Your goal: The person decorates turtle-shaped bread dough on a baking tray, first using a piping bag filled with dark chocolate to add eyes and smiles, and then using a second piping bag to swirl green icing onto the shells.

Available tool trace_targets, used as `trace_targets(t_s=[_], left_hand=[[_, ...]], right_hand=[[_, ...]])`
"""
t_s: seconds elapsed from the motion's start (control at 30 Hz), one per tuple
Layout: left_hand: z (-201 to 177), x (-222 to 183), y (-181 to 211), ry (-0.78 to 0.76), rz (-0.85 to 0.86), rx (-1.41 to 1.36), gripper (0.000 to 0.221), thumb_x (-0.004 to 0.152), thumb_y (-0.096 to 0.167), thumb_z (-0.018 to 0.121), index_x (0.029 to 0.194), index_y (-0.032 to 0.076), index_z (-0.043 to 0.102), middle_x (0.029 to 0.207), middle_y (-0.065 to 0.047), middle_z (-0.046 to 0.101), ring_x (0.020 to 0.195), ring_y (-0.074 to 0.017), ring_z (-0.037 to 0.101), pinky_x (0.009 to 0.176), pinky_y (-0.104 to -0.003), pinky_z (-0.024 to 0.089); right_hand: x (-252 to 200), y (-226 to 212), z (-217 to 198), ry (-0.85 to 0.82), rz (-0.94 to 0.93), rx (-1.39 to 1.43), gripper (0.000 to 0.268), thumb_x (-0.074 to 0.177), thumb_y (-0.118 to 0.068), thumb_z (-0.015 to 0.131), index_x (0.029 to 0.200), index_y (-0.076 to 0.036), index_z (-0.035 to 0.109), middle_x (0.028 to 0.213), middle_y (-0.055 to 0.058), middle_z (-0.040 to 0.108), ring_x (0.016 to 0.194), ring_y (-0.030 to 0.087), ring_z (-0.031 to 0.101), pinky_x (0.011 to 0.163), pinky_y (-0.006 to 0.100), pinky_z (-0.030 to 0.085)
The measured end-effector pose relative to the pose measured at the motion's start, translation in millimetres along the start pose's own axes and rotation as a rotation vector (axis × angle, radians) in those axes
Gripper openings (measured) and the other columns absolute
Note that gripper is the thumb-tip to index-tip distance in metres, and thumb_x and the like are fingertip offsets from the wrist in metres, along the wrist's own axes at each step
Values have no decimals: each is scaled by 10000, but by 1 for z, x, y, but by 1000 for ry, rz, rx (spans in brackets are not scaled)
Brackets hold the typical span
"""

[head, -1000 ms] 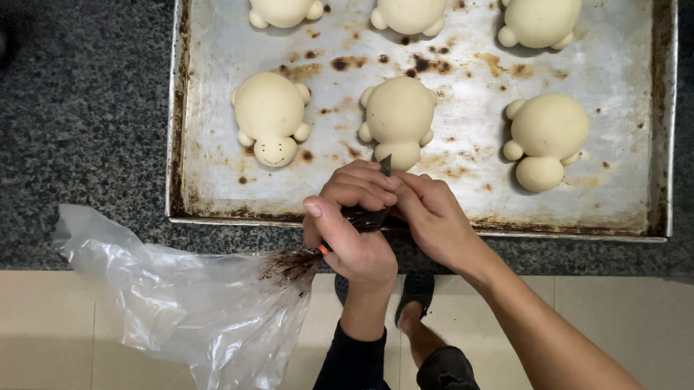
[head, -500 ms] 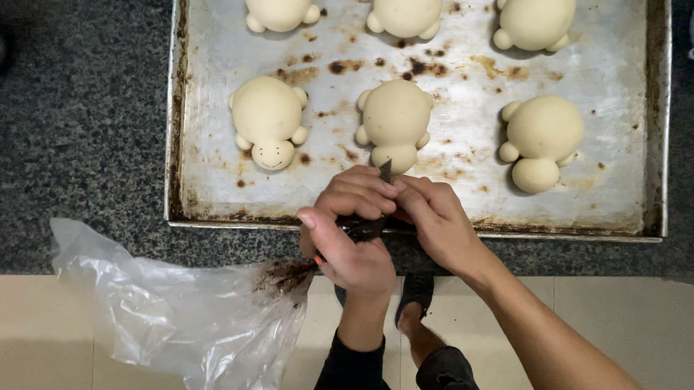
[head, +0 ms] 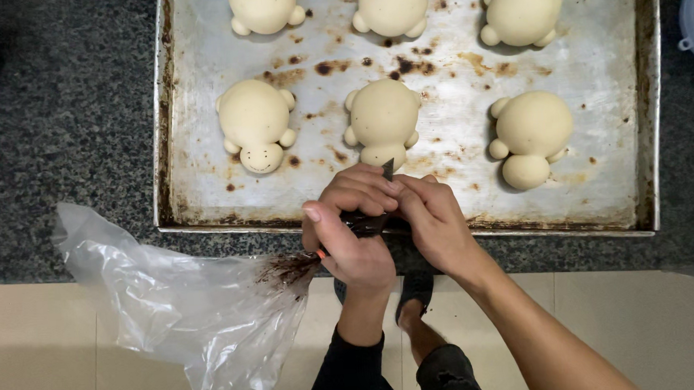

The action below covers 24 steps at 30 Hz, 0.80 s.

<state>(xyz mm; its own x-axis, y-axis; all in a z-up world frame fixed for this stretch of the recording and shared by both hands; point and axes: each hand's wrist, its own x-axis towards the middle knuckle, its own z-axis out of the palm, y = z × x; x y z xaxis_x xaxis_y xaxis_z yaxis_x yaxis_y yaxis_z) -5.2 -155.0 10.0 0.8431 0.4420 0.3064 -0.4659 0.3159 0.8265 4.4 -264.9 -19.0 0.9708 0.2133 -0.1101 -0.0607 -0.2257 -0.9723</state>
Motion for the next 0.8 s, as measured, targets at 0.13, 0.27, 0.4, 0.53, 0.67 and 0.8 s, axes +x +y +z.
trace_targets(t_s=[0.13,0.27,0.4,0.53,0.67,0.8], left_hand=[[1,2,1,8,-14,41,587,1195,387,231,815,18,483,745,-164,609,726,-276,631,925,-481,547],[0,2,2,12,-23,66,589,1189,392,240,808,16,485,735,-161,606,718,-278,638,915,-480,554],[0,4,2,8,-31,70,590,1188,390,246,801,14,486,722,-161,608,713,-278,638,932,-483,550],[0,4,0,17,-33,69,588,1186,383,254,793,13,488,720,-166,608,708,-280,635,926,-483,545],[0,4,0,15,-40,55,588,1187,389,254,797,15,486,723,-163,607,712,-279,634,929,-480,543],[-2,2,4,27,-62,-21,604,1191,406,241,809,15,495,750,-172,607,751,-287,629,964,-491,529]], right_hand=[[1,1,0,15,-21,-54,279,1001,-121,457,889,37,658,656,113,636,593,167,573,586,326,433],[1,1,1,10,18,-17,283,998,-126,457,887,42,657,629,112,624,567,165,566,558,325,433],[0,-1,1,10,23,1,285,1000,-123,460,902,49,666,637,109,633,581,159,563,563,319,438],[1,-2,1,9,12,36,283,1002,-118,455,927,56,665,659,105,644,606,152,570,575,314,453],[1,-4,1,13,15,-2,284,994,-114,458,928,59,673,648,105,643,590,156,575,568,315,449],[1,-1,-1,-3,-21,-11,265,983,-108,458,858,30,646,637,105,620,574,162,559,578,327,438]])
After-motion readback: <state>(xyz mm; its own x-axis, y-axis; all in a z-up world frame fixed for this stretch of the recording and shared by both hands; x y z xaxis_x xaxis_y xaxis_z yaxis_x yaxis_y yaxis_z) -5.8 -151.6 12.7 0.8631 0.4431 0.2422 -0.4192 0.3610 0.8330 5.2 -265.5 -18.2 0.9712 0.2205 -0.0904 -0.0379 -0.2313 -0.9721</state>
